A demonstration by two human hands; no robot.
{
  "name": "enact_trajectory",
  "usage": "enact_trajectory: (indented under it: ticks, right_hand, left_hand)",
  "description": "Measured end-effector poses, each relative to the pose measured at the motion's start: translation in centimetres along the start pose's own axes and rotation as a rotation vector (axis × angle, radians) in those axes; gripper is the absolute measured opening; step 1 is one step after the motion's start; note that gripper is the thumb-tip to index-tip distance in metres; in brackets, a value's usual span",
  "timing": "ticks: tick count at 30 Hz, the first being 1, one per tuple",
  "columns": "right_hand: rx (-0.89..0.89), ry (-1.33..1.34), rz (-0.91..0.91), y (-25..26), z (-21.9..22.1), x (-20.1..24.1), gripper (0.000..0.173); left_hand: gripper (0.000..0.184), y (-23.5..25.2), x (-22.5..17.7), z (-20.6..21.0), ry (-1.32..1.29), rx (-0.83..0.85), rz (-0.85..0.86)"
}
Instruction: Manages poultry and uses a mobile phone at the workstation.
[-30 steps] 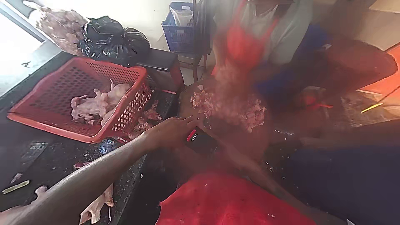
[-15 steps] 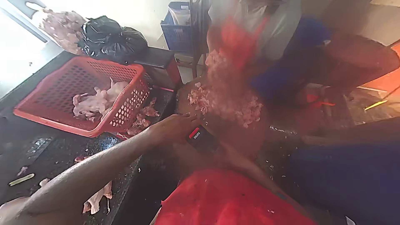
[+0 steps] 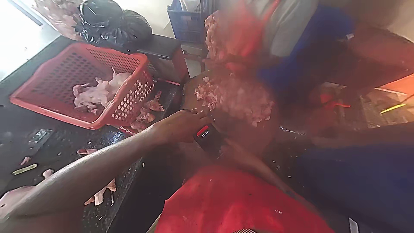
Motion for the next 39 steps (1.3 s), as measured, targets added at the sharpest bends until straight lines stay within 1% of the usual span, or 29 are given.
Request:
enact_trajectory:
  ticks: [3,5,11,14,17,18,20,22,24,25,27,28,30,31,33,34,35,36,37,39]
  right_hand:
    - [-0.073,-0.034,-0.016,-0.2,-0.3,0.6,0.052]
    - [-0.087,-0.017,-0.028,-0.2,-0.1,0.8,0.052]
    - [-0.003,0.022,-0.042,0.9,0.6,0.2,0.051]
    - [0.011,0.004,-0.07,1.0,0.8,0.2,0.061]
    - [-0.026,0.091,-0.106,1.2,0.8,-0.1,0.068]
    - [-0.042,0.153,-0.127,1.3,0.8,-0.3,0.07]
    - [-0.082,0.277,-0.157,1.4,0.8,-0.8,0.069]
    - [-0.128,0.386,-0.132,1.1,0.8,-1.2,0.07]
    - [-0.214,0.471,-0.032,0.4,0.5,-1.3,0.071]
    - [-0.253,0.482,-0.009,0.3,0.2,-1.2,0.069]
    - [-0.315,0.46,-0.049,0.4,-0.6,-1.2,0.064]
    - [-0.344,0.43,-0.072,0.6,-1.0,-1.2,0.062]
    - [-0.363,0.415,-0.099,0.8,-1.2,-1.1,0.059]
    - [-0.359,0.42,-0.1,0.9,-1.1,-1.1,0.059]
    - [-0.339,0.439,-0.092,1.0,-0.7,-1.0,0.064]
    - [-0.325,0.461,-0.092,1.1,-0.5,-1.2,0.069]
    - [-0.313,0.482,-0.098,1.1,-0.3,-1.4,0.073]
    - [-0.292,0.513,-0.118,1.3,-0.2,-1.3,0.075]
    - [-0.266,0.547,-0.134,1.2,0.0,-1.2,0.08]
    - [-0.187,0.59,-0.184,1.0,0.6,-0.6,0.088]
  left_hand:
    - [0.085,-0.1,0.1,-0.2,-0.003,-0.003,-0.003]
    - [0.084,-0.1,0.2,-0.2,-0.004,-0.002,-0.011]
    - [0.086,-0.2,0.8,0.0,-0.01,-0.007,-0.009]
    - [0.086,-0.1,0.9,0.0,-0.053,0.022,-0.019]
    - [0.085,0.2,1.1,-0.2,-0.149,-0.045,-0.005]
    - [0.082,0.2,1.5,-0.1,-0.205,-0.088,-0.019]
    - [0.07,0.2,2.7,0.4,-0.346,-0.178,-0.067]
    - [0.065,-0.2,5.0,1.8,-0.5,-0.225,-0.141]
    - [0.057,-1.6,8.8,2.3,-0.617,-0.301,-0.253]
    - [0.052,-2.8,11.2,1.9,-0.637,-0.376,-0.318]
    - [0.044,-5.9,17.3,1.0,-0.619,-0.549,-0.475]
    - [0.043,-7.6,20.7,0.8,-0.607,-0.639,-0.564]
    - [0.049,-10.4,27.0,1.1,-0.587,-0.788,-0.77]
    - [0.052,-11.5,29.5,2.1,-0.597,-0.811,-0.882]
    - [0.058,-12.8,33.5,5.6,-0.639,-0.776,-1.073]
    - [0.063,-13.1,35.0,7.8,-0.624,-0.735,-1.164]
    - [0.067,-13.1,36.0,9.3,-0.556,-0.691,-1.263]
    - [0.068,-12.6,36.2,9.7,-0.487,-0.652,-1.306]
    - [0.068,-12.1,36.1,9.9,-0.437,-0.633,-1.31]
    - [0.078,-11.6,36.0,10.1,-0.418,-0.589,-1.326]
Point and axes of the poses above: each hand's wrist, its own y-axis towards the middle knuckle, its own z-axis out of the palm, x = y × z, the point moved 8 cm from there along y, towards the middle knuckle, and after that the axes turned 10 degrees about -z, right-handed, at the moved point
